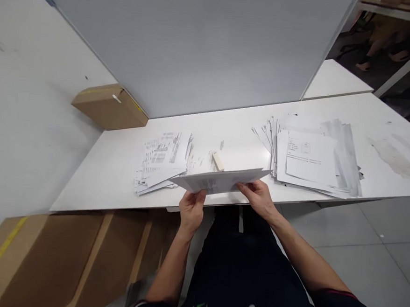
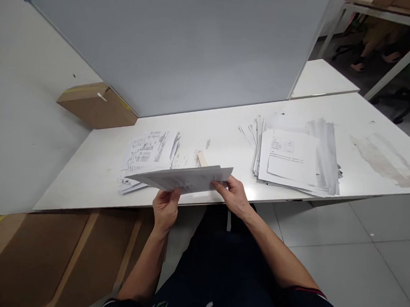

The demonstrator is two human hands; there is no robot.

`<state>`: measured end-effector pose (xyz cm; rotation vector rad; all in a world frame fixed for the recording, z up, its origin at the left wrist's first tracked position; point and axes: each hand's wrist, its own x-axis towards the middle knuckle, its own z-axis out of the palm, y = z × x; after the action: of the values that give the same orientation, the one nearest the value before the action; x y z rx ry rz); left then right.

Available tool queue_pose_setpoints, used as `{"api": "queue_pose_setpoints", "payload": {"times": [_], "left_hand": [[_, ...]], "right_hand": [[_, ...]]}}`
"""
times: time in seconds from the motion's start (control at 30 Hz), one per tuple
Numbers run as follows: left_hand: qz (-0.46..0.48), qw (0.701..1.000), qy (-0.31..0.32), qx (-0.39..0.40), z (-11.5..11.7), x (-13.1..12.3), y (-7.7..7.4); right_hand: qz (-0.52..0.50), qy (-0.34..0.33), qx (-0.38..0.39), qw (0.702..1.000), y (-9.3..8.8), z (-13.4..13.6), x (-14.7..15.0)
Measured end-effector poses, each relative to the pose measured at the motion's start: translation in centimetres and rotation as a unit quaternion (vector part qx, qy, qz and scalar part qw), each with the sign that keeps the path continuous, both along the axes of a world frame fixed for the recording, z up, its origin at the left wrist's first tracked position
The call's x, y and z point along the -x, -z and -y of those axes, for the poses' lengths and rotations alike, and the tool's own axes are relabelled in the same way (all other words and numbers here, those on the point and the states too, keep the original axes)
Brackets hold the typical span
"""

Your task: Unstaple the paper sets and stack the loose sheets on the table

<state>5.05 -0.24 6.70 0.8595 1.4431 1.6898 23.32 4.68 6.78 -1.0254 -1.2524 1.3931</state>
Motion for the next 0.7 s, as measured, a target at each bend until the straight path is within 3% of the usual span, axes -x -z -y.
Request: {"api": "queue_pose_setpoints", "payload": {"times": [0.2,0.43,0.7], "left_hand": [[-0.007,0.999,0.023,-0.023,-1.6,-0.3,1.0],[-0.051,0.996,0.007,-0.067,-2.0,-0.7,1.1],[-0.062,0.997,0.029,-0.020,-2.8,0.5,2.9]], "right_hand": [[-0.027,-0.013,-0.009,1.000,1.3,-1.4,0.9],[0.006,-0.006,-0.044,0.999,1.0,-1.3,1.0],[0.038,-0.026,-0.080,0.996,2.8,-2.0,0.9]]}}
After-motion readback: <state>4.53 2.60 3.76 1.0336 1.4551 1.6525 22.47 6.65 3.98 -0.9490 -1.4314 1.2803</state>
